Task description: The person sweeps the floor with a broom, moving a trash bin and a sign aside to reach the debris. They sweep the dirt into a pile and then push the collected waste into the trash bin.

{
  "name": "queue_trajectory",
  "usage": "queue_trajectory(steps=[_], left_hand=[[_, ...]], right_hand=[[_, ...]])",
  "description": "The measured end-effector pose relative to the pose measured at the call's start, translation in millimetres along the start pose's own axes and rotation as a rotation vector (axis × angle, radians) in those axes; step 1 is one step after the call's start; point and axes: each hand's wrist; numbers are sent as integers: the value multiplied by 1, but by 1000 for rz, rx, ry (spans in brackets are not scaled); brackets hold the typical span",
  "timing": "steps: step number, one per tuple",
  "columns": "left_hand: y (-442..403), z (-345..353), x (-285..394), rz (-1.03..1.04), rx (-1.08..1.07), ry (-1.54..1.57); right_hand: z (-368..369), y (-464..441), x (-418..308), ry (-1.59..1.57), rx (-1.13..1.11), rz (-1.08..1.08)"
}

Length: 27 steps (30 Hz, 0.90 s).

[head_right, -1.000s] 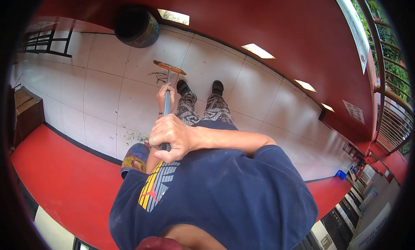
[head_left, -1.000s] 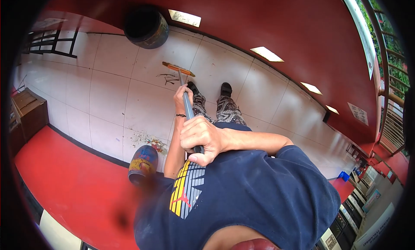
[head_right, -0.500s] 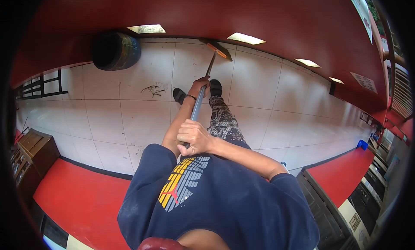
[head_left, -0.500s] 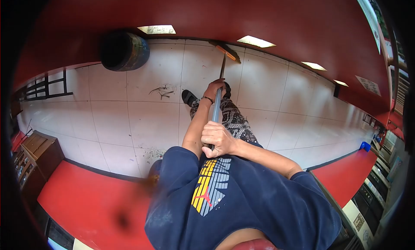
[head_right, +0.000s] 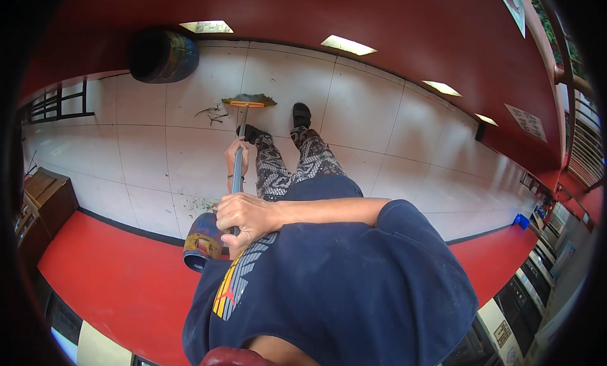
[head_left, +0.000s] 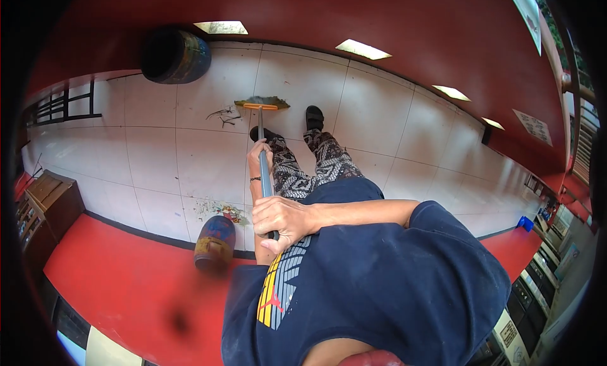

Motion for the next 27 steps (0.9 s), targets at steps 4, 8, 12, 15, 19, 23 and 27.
queue_trajectory(steps=[4, 8, 12, 15, 19, 23, 27], left_hand=[[7, 16, 36, -13, 144, -127], [-23, 65, 48, 134, 98, 13], [-70, 138, 61, 175, -118, 75], [-104, 189, 39, 233, -305, 118], [-114, 228, 8, 31, -509, 111], [-84, 215, 3, -18, -419, 43], [-37, 160, 16, -22, -327, -50]], right_hand=[[-27, 2, -16, -94, -33, -46], [-73, 6, -58, 37, 12, -136], [-102, 26, -72, 246, 100, -161], [-112, 50, -36, 303, 145, -59], [-149, 73, 9, 403, 161, 36], [-156, 77, -8, 278, 213, -21], [-107, 78, -21, 94, 135, -104]])
Point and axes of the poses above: each hand's wrist, its own y-axis away from the middle knuckle, its own z-axis out of the palm, x = y × z, and after that the axes turned 10 degrees about y, right-handed
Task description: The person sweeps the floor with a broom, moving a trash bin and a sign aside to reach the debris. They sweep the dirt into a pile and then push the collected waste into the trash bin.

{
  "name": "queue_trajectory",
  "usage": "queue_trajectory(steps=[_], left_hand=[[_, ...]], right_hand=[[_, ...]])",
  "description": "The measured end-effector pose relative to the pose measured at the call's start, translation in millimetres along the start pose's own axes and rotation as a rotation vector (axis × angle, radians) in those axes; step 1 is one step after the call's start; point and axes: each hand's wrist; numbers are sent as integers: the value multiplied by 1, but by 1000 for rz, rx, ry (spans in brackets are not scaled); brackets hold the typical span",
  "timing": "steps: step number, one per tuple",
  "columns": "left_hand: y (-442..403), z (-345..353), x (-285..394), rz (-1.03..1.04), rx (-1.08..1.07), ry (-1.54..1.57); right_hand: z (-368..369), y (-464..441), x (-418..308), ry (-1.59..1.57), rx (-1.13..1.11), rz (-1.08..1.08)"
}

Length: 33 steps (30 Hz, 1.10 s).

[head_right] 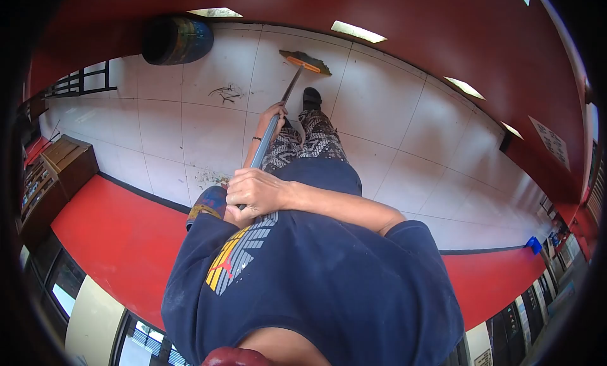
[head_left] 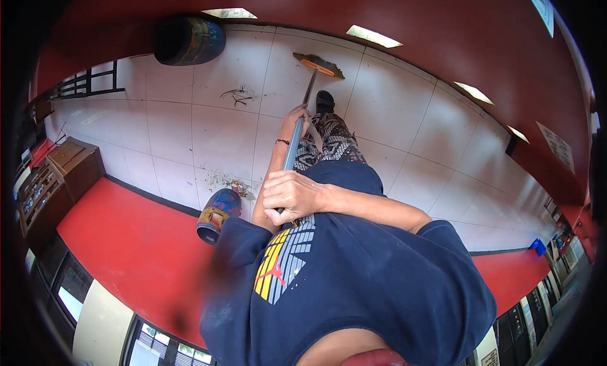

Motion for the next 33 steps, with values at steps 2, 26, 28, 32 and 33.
queue_trajectory(steps=[2, 26, 28, 32, 33], left_hand=[[41, -16, -7, -26, 79, -28], [265, 32, 60, -250, 1441, 119], [267, 42, 54, -276, 1564, 81], [247, 55, 35, -481, 1872, 249], [245, 60, 24, -601, 1937, 343]], right_hand=[[24, 12, -1, -82, -108, -18], [133, -39, -91, -666, -752, 100], [154, -60, -82, -696, -844, 232], [216, -94, -13, -740, -1128, 536], [233, -90, 13, -742, -1207, 638]])
Point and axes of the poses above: each hand's wrist, its own y-axis away from the middle knuckle, its own z-axis out of the palm, x = y × z, and after that the axes turned 10 degrees about y, right-handed
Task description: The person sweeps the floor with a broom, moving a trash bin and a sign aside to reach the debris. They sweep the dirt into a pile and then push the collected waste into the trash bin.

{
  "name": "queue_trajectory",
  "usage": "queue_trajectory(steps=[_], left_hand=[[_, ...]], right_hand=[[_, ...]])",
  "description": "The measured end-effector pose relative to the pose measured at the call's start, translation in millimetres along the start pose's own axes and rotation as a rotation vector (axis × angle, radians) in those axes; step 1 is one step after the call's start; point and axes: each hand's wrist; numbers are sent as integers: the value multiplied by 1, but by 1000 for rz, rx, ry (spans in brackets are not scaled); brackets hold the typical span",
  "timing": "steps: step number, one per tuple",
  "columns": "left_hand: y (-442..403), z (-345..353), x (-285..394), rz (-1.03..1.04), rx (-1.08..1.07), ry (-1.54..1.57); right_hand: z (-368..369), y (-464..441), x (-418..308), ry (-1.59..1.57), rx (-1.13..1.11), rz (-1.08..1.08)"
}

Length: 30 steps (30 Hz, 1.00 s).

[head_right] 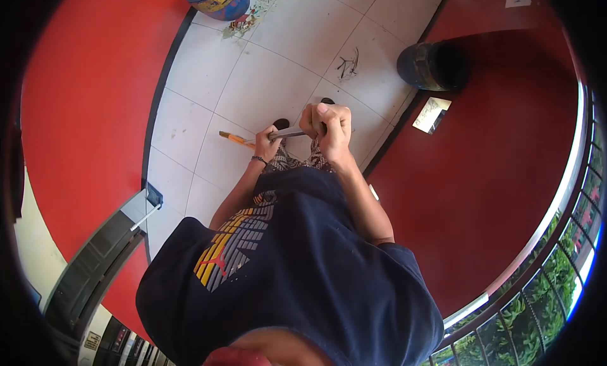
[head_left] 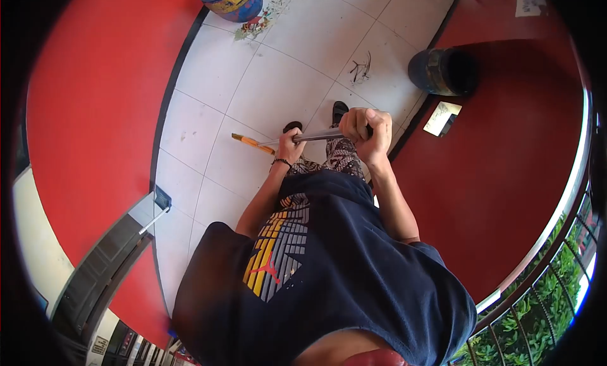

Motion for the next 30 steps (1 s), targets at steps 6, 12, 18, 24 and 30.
queue_trajectory(steps=[6, 12, 18, 24, 30], left_hand=[[13, 30, -128, -263, 280, -331], [-63, 115, -140, -418, 385, 164], [-207, 144, -43, 114, 856, 247], [-327, 122, -146, 306, 909, 668], [-319, 40, -27, 383, 661, 808]], right_hand=[[-19, -46, 128, -70, -182, 347], [-23, -106, 95, 201, -247, 199], [-23, -190, 22, 221, -459, -42], [29, -201, 4, 300, -600, -278], [35, -178, -2, 410, -735, -394]])
Point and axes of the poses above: each hand's wrist, its own y-axis away from the middle knuckle, its own z-axis out of the palm, x = y × z, and after that the axes turned 10 degrees about y, right-handed
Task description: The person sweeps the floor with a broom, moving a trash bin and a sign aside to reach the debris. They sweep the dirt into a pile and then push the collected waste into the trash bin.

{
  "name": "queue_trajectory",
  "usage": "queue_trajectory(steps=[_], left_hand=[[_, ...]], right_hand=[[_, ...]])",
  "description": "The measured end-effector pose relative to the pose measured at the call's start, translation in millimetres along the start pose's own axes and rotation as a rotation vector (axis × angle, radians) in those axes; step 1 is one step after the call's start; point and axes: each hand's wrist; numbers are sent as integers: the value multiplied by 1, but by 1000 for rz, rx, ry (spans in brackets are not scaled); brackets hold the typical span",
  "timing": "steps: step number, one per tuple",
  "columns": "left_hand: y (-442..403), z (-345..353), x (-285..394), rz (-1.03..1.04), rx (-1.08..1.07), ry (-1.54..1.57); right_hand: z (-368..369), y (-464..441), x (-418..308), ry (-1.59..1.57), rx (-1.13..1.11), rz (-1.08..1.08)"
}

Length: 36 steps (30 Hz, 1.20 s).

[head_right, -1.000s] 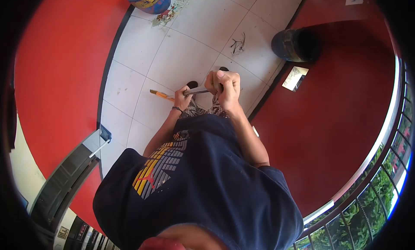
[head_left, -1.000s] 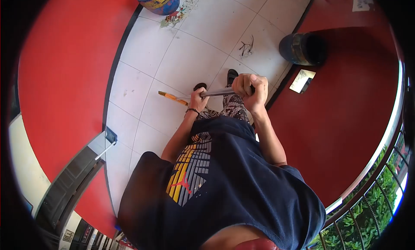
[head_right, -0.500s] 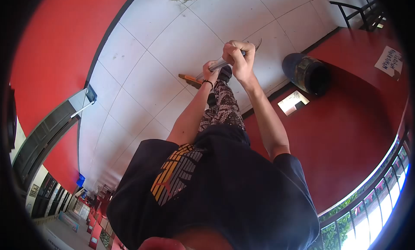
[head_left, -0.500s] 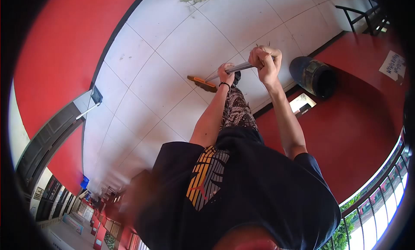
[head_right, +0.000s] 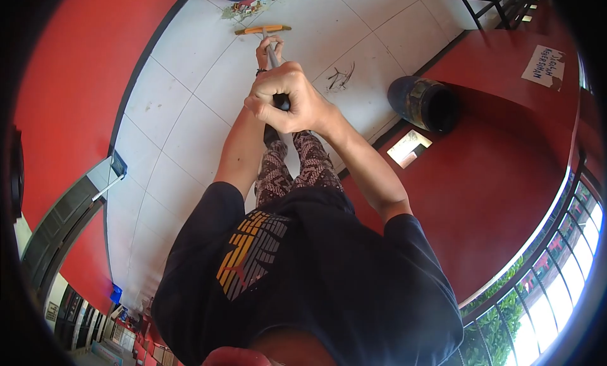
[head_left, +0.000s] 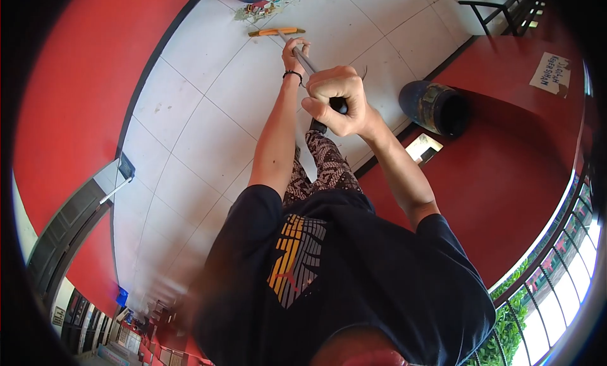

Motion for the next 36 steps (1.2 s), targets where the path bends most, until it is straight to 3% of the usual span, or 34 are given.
queue_trajectory(steps=[2, 4, 6, 11, 12, 14, 15, 16, 18, 20, 21, 23, 25, 30, 36], left_hand=[[-4, 29, 58, -106, -192, -484], [7, 61, 90, -19, -349, -533], [27, 95, 106, 30, -487, -509], [131, 161, 138, -229, -577, -430], [149, 164, 135, -347, -589, -430], [172, 161, 111, -772, -605, -387], [178, 157, 92, -844, -642, -367], [196, 154, 60, -821, -548, -360], [192, 149, 14, -1026, -551, -304], [194, 141, -58, -822, -492, -304], [182, 138, -80, -717, -438, -448], [152, 135, -107, -704, -324, -536], [108, 131, -95, -545, -386, -400], [-2, 122, -37, -430, -447, -475], [-65, 124, 12, -209, -480, -562]], right_hand=[[-17, 4, -15, 37, 8, 7], [-42, 6, -36, 0, 183, -21], [-61, -3, -73, -68, 510, -13], [-144, -13, -125, -197, 580, -70], [-144, -13, -120, -150, 620, 44], [-135, -16, -89, -5, 613, 238], [-127, -14, -64, 111, 613, 318], [-121, -8, -34, 177, 611, 375], [-109, 5, 25, 402, 623, 686], [-97, 27, 90, 420, 655, 812], [-89, 33, 117, 423, 648, 855], [-89, 18, 146, 429, 593, 735], [-91, -20, 154, 369, 600, 636], [-93, -102, 124, 172, 634, 390], [-93, -109, 69, 121, 618, 196]])
Point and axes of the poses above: each hand's wrist, its own y-axis away from the middle knuckle, its own z-axis out of the palm, x = y × z, and after that the axes turned 10 degrees about y, right-handed
